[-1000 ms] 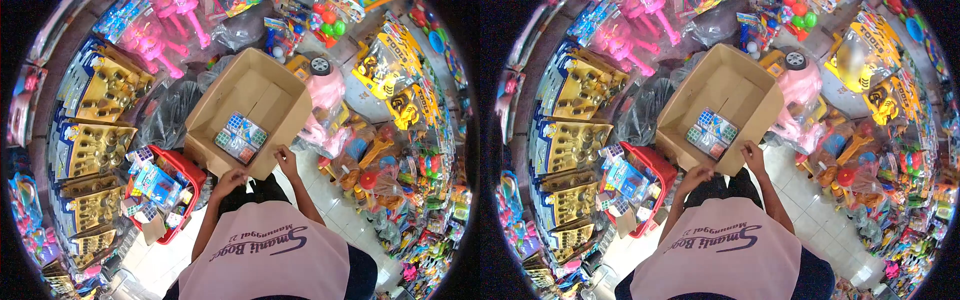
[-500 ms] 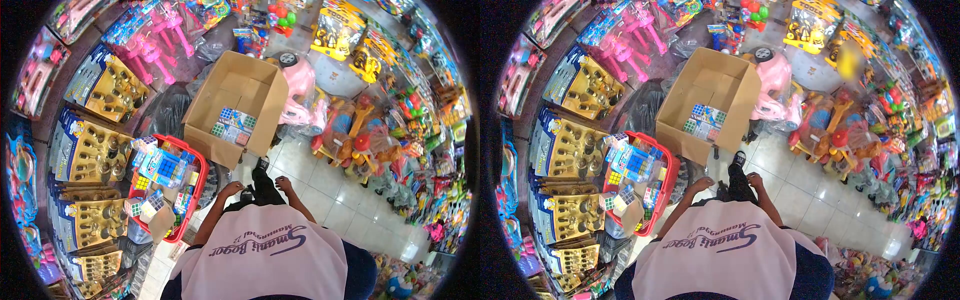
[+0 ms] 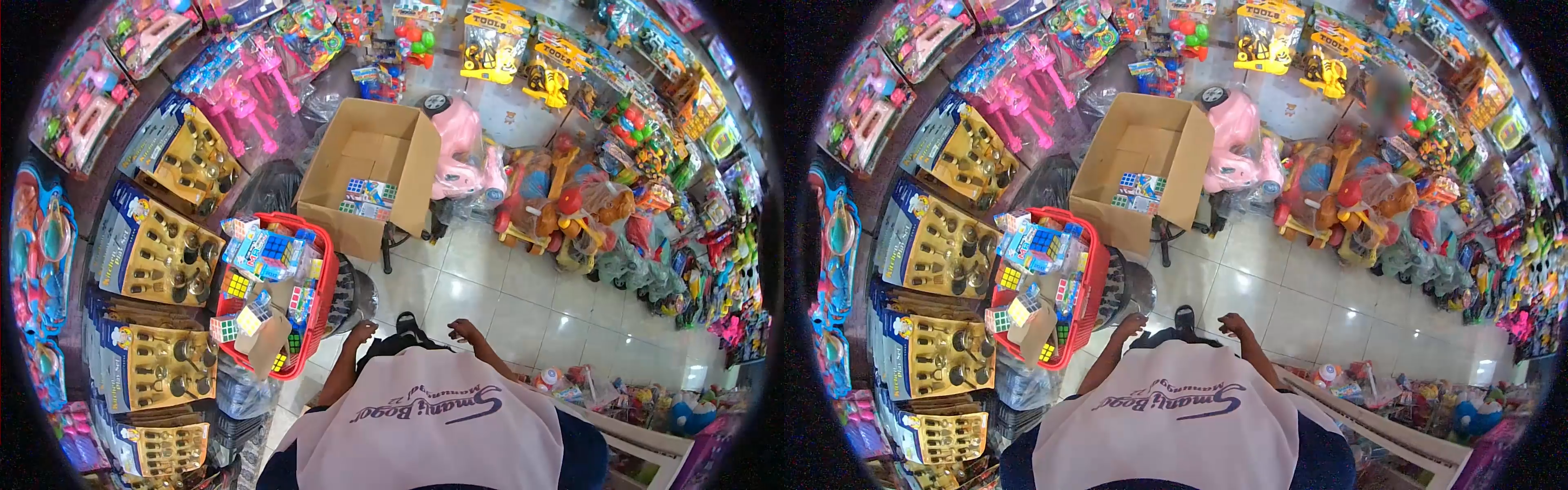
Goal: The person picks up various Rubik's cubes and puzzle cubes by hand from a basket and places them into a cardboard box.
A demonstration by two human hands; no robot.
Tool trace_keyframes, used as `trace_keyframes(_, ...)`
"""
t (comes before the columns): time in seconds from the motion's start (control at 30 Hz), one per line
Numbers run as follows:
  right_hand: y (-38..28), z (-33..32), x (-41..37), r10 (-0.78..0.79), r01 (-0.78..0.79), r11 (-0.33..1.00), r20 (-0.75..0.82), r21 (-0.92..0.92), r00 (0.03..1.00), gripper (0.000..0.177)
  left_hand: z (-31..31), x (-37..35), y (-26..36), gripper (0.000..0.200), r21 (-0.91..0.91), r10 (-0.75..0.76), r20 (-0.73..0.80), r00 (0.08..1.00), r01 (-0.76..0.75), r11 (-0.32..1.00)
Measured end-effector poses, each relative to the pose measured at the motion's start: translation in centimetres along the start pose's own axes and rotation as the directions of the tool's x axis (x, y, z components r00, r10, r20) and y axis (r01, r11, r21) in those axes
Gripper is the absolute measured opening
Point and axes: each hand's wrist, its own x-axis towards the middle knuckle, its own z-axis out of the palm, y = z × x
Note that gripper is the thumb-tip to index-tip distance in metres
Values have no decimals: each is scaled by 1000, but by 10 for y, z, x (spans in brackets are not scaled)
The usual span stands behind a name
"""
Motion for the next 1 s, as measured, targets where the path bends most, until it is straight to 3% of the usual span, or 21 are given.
trace_keyframes(0.1, 22, 14, -11, -41, 41, 999, -50, 6, 998, 40, 11, -15, -12, 43, -26, 46, -30, 999, -46, 999)
trace_keyframes(0.17, 16, 28, -34, 81, -72, 991, -72, 114, 994, 40, 24, -37, -15, 42, 18, 80, -19, 997, -80, 997)
trace_keyframes(0.37, 53, 91, -78, -33, 34, 975, -7, 221, 999, 40, 53, -109, -51, 32, 125, 212, -3, 977, -210, 970)
trace_keyframes(0.47, 53, 113, -97, 13, -28, 993, 131, 119, 991, 42, 57, -132, -79, 31, 112, 271, -54, 961, -264, 958)
trace_keyframes(0.53, 53, 123, -94, -6, 7, 1000, 169, -6, 986, 44, 52, -164, -75, 33, 216, 313, -148, 938, -278, 936)
trace_keyframes(0.6, 41, 135, -90, -11, 14, 1000, 140, -18, 990, 40, 47, -195, -65, 31, 143, 330, -225, 917, -304, 942)
trace_keyframes(0.67, 18, 142, -93, -82, 87, 996, 141, -24, 987, 36, 45, -215, -60, 30, 68, 407, -271, 872, -404, 912)
trace_keyframes(0.7, 3, 146, -96, -120, 124, 992, 141, -25, 983, 35, 40, -227, -53, 28, -7, 354, -231, 906, -365, 931)
trace_keyframes(0.8, -43, 160, -104, -320, 318, 947, 116, 41, 940, 29, 21, -270, -23, 28, -40, 553, -256, 793, -580, 813)
trace_keyframes(0.83, -57, 166, -101, -399, 392, 917, 113, 75, 910, 27, 11, -294, -1, 29, 21, 583, -268, 767, -600, 800)
trace_keyframes(0.93, -104, 185, -98, -586, 574, 807, 70, 141, 807, 24, -25, -335, 32, 28, -41, 599, -310, 738, -640, 768)
trace_keyframes(1.0, -148, 201, -107, -667, 660, 739, 11, 137, 745, 23, -55, -361, 55, 25, -38, 649, -357, 671, -705, 708)
